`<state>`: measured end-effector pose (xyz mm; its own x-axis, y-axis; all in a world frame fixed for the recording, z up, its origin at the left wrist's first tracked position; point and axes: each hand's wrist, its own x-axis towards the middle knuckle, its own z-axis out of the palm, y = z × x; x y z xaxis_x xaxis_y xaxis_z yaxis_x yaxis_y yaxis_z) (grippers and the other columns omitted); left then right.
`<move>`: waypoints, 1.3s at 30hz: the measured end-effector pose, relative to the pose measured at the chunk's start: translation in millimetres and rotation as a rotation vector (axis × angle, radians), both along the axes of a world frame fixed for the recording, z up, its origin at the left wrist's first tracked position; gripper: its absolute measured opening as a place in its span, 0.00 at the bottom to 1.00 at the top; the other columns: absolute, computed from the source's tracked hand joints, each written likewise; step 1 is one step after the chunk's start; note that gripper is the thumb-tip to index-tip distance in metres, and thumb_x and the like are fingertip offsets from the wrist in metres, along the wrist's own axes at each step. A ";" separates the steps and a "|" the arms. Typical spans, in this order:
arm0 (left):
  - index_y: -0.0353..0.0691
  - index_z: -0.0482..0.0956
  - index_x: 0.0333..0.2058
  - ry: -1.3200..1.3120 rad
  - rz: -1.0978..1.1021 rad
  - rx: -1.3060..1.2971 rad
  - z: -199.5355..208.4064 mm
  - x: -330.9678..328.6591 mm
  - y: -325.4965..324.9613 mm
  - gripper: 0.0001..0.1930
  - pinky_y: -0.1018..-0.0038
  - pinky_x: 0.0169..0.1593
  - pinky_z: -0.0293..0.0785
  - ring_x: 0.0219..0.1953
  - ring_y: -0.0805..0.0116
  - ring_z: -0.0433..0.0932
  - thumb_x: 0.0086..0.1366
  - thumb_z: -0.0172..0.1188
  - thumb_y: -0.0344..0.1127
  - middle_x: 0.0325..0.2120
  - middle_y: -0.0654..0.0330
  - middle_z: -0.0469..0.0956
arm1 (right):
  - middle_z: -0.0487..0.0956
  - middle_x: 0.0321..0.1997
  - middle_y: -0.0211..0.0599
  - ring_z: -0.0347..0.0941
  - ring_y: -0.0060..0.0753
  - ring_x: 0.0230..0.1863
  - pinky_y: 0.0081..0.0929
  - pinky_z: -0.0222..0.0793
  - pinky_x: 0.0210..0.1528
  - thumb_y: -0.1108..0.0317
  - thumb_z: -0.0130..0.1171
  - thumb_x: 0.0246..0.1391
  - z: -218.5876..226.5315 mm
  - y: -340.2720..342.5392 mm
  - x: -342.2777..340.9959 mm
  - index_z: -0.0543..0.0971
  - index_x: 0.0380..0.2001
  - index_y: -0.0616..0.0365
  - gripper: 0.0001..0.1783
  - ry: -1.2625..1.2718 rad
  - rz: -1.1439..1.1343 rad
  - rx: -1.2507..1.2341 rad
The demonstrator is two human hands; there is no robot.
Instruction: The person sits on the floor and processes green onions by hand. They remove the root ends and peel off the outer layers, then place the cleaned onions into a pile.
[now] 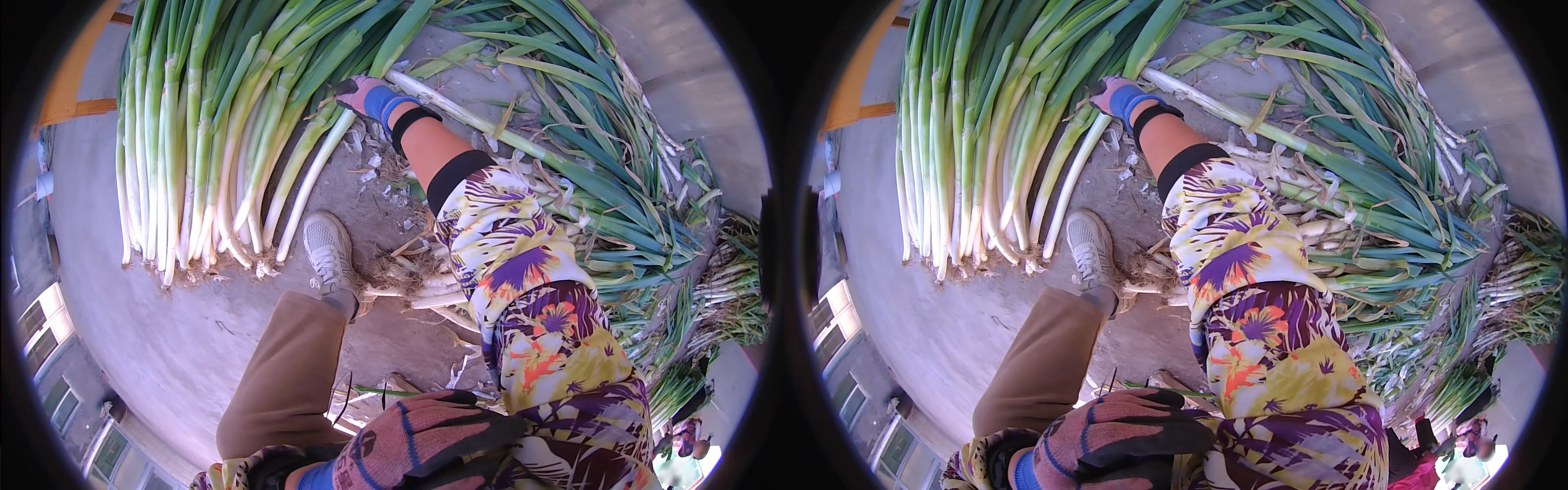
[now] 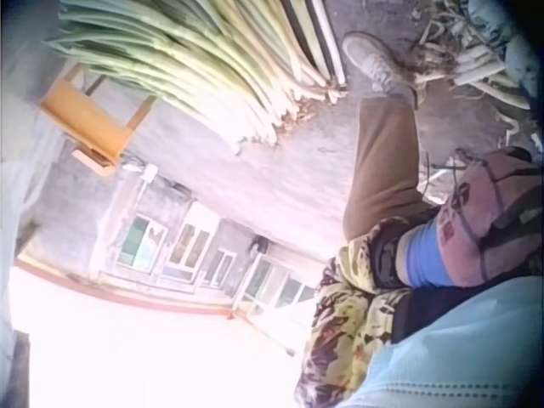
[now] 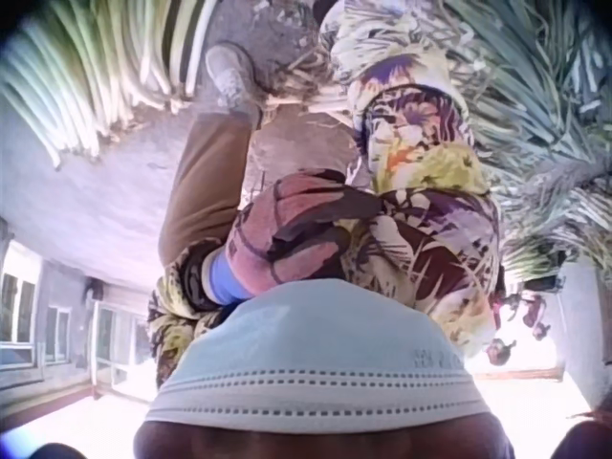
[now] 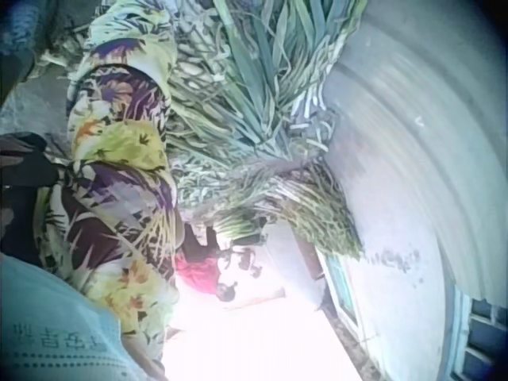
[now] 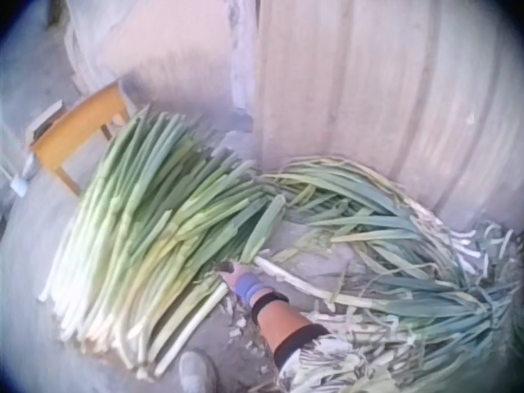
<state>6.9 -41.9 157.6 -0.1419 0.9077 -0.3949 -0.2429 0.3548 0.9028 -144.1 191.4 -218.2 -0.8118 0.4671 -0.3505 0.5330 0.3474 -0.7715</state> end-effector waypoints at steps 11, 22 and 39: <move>0.28 0.68 0.50 -0.027 0.029 0.005 -4.8 -5.2 -9.9 0.21 0.68 0.52 0.66 0.46 0.57 0.73 0.59 0.54 0.32 0.43 0.48 0.73 | 0.64 0.55 0.39 0.57 0.44 0.59 0.51 0.48 0.61 0.33 0.65 0.27 28.4 -50.3 55.3 0.65 0.54 0.52 0.52 -0.507 0.012 0.485; 0.26 0.67 0.50 -0.016 0.134 -0.055 -2.0 -24.1 -4.6 0.21 0.69 0.52 0.67 0.45 0.59 0.74 0.61 0.52 0.34 0.43 0.48 0.74 | 0.55 0.66 0.38 0.47 0.45 0.68 0.47 0.41 0.65 0.40 0.65 0.35 11.7 -46.6 54.9 0.59 0.60 0.51 0.51 -0.352 0.149 0.433; 0.38 0.50 0.62 1.584 -0.370 -0.660 -279.7 -171.7 20.4 0.50 0.65 0.60 0.58 0.60 0.52 0.59 0.45 0.67 0.52 0.58 0.46 0.60 | 0.60 0.61 0.35 0.53 0.41 0.63 0.49 0.55 0.59 0.38 0.65 0.33 23.8 -41.4 75.1 0.60 0.59 0.48 0.50 -0.378 0.282 0.488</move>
